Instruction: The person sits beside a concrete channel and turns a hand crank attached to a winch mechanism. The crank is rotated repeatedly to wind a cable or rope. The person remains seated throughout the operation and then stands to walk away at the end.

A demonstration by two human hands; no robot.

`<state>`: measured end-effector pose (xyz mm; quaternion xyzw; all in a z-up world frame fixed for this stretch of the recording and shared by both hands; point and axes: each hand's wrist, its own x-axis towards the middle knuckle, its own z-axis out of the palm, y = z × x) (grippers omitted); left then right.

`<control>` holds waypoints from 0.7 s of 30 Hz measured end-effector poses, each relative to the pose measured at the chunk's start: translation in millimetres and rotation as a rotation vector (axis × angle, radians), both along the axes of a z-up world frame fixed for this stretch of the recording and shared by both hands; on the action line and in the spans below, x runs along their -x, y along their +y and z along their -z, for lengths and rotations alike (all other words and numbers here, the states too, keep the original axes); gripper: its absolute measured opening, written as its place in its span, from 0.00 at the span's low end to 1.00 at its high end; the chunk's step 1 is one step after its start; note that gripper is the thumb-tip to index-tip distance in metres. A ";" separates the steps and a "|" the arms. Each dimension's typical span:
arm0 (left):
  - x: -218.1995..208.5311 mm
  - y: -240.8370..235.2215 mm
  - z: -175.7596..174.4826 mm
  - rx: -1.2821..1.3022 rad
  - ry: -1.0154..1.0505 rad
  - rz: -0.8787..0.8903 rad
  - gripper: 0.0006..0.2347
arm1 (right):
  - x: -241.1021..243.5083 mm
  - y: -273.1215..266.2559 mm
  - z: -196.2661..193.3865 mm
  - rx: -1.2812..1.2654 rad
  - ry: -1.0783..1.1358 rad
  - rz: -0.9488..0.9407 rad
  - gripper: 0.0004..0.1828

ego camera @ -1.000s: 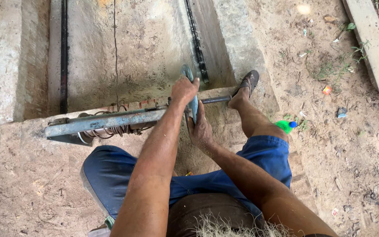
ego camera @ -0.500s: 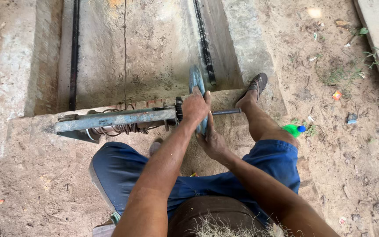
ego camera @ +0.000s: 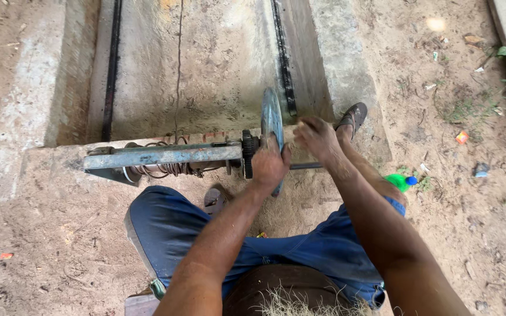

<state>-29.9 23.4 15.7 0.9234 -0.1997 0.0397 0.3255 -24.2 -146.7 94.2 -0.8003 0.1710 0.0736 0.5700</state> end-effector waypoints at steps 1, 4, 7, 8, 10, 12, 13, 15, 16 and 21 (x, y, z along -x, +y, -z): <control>5.6 1.7 0.5 0.039 -0.083 -0.011 0.28 | -10.4 5.8 -1.2 0.031 0.024 0.015 0.24; 17.2 4.2 6.1 0.144 -0.087 0.054 0.29 | -38.8 25.4 4.4 0.120 0.063 0.037 0.28; 26.0 8.6 14.6 0.117 -0.158 0.074 0.29 | -65.4 45.3 13.1 0.171 0.022 0.028 0.34; 30.4 10.1 17.9 0.087 -0.211 0.067 0.29 | -71.9 51.3 15.5 0.174 0.010 0.041 0.35; 40.1 14.5 24.5 0.100 -0.254 0.067 0.27 | -85.3 57.8 15.3 0.278 0.040 0.045 0.35; 47.3 17.8 31.2 0.096 -0.333 0.058 0.27 | -94.4 58.8 12.5 0.481 0.128 0.034 0.32; 51.6 18.8 34.8 0.086 -0.388 0.050 0.27 | -96.1 57.5 11.8 0.489 0.189 -0.009 0.31; 60.6 19.2 41.3 0.123 -0.346 0.076 0.26 | -96.0 52.0 11.7 0.504 0.316 -0.097 0.30; 61.4 21.3 43.7 0.168 -0.258 0.109 0.26 | -98.4 51.7 12.0 0.511 0.287 -0.094 0.28; 73.7 30.7 50.8 0.200 -0.182 0.168 0.20 | -114.3 51.9 22.9 0.543 0.153 -0.052 0.32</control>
